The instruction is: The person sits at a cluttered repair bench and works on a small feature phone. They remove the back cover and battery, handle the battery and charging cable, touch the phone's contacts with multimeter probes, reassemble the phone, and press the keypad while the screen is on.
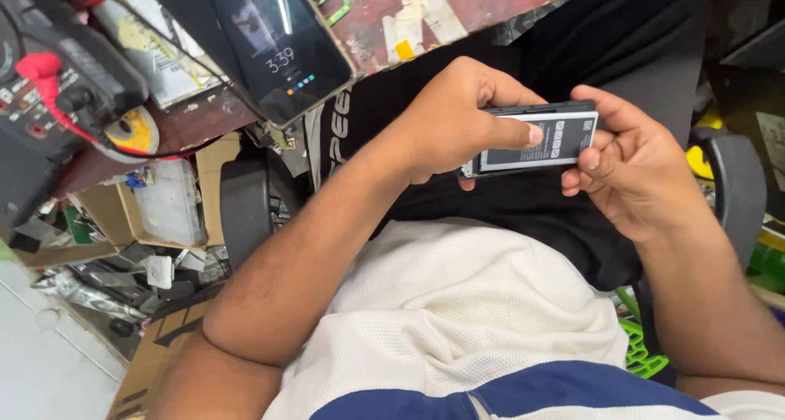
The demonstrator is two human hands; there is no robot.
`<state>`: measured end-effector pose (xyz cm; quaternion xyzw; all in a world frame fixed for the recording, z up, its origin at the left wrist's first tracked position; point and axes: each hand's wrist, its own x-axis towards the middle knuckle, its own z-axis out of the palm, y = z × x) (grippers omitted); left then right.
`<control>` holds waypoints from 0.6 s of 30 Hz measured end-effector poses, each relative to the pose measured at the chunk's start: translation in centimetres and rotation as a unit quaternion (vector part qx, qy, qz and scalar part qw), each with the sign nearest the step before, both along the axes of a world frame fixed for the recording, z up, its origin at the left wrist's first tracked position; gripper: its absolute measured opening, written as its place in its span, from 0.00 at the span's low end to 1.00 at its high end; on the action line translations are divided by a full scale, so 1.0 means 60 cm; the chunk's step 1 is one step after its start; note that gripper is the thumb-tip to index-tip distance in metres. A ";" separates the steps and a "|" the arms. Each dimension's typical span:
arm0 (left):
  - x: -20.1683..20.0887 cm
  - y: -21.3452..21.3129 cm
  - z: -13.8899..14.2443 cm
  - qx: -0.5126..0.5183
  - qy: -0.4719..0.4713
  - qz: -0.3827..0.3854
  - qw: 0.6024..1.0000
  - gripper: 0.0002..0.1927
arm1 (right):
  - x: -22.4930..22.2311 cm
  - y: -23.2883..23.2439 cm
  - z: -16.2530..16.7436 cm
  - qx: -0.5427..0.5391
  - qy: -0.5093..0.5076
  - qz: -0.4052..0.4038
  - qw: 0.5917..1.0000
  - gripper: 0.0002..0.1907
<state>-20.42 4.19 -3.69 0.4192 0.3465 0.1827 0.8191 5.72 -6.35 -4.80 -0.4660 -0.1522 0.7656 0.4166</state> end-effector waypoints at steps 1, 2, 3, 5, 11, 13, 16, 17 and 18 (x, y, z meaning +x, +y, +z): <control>0.002 -0.001 -0.001 -0.005 -0.003 -0.003 1.000 0.16 | 0.004 -0.001 -0.004 -0.004 0.013 0.001 1.000 0.32; 0.003 -0.001 -0.002 -0.010 -0.005 -0.006 1.000 0.16 | 0.008 -0.003 -0.007 -0.008 0.027 0.003 1.000 0.31; 0.005 -0.001 -0.003 -0.016 -0.006 -0.009 1.000 0.16 | 0.012 -0.004 -0.009 -0.013 0.032 0.005 0.999 0.31; 0.009 -0.001 -0.003 -0.024 0.002 -0.016 1.000 0.16 | 0.016 -0.007 -0.014 -0.023 0.043 0.010 0.999 0.30; 0.014 0.001 0.000 -0.019 0.014 -0.033 0.999 0.17 | 0.016 -0.006 -0.013 -0.020 0.055 0.019 0.998 0.30; 0.015 0.002 0.002 -0.011 0.017 -0.036 0.999 0.17 | 0.016 -0.003 -0.007 -0.009 0.026 0.021 0.999 0.31; 0.014 0.003 0.005 0.013 0.017 -0.040 0.999 0.19 | 0.019 0.000 0.001 0.013 -0.012 0.023 1.000 0.31; 0.012 0.003 0.006 0.025 0.016 -0.040 0.999 0.19 | 0.020 0.001 0.003 0.022 -0.024 0.023 0.999 0.31; 0.010 0.003 0.007 0.038 0.016 -0.040 0.998 0.20 | 0.020 0.002 0.004 0.025 -0.032 0.020 0.999 0.31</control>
